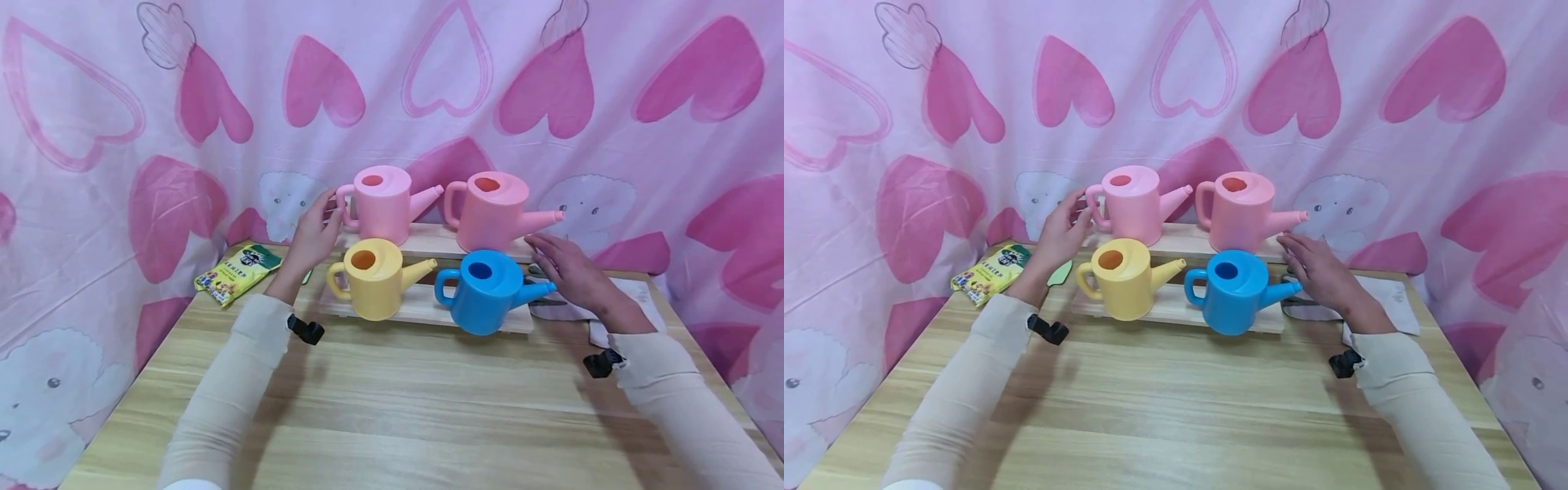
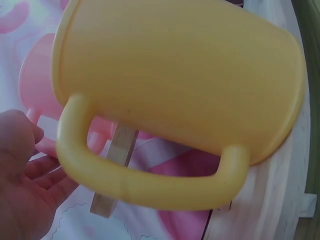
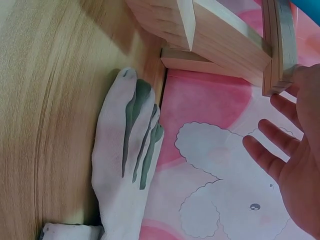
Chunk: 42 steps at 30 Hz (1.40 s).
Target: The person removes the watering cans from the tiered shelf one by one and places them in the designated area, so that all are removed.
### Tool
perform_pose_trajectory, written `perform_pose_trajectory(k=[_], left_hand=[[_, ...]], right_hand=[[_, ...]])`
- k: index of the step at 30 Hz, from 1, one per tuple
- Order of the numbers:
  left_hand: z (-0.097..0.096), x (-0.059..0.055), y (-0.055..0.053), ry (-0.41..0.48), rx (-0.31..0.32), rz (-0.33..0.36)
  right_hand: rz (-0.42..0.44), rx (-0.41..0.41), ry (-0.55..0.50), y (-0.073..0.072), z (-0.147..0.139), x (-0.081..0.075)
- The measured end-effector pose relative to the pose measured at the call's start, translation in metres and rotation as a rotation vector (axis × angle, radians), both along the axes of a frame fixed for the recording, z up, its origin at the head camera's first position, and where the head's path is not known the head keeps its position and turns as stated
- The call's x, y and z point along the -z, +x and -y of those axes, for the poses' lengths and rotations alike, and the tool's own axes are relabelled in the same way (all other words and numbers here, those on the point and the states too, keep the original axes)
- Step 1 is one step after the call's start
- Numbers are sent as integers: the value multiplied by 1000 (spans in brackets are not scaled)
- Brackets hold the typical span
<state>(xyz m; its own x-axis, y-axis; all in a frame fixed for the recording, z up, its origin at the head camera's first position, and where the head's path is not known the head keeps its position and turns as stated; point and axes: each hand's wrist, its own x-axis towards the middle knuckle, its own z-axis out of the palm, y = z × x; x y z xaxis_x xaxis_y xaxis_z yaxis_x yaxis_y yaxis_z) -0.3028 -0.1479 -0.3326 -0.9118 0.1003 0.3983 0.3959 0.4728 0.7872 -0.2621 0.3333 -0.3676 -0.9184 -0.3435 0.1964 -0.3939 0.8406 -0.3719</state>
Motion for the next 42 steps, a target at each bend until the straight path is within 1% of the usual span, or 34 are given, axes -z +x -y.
perform_pose_trajectory(k=[4,9,15,18,24,29,32,35,39,42], left_hand=[[-3,-2,-1,6,-39,29],[-3,-4,-3,13,-83,32],[-1,-4,-8,42,-77,60],[-1,-5,-9,36,-80,70],[-2,-6,-10,10,-77,60],[-1,-7,-7,-3,-78,78],[1,-10,-5,-10,-80,39],[2,-16,-2,-4,-84,-27],[3,-28,1,5,-92,-117],[4,-39,6,4,-100,-151]], right_hand=[[-15,-12,-8,-1,2,-1],[-10,-4,-16,-1,3,-2],[1,14,-38,0,4,-1],[-2,10,-45,0,3,0],[-20,12,-48,1,2,2],[11,29,-56,2,3,2],[25,30,-57,3,4,3],[28,34,-61,3,4,3],[22,45,-71,5,2,5],[25,49,-80,6,2,5]])
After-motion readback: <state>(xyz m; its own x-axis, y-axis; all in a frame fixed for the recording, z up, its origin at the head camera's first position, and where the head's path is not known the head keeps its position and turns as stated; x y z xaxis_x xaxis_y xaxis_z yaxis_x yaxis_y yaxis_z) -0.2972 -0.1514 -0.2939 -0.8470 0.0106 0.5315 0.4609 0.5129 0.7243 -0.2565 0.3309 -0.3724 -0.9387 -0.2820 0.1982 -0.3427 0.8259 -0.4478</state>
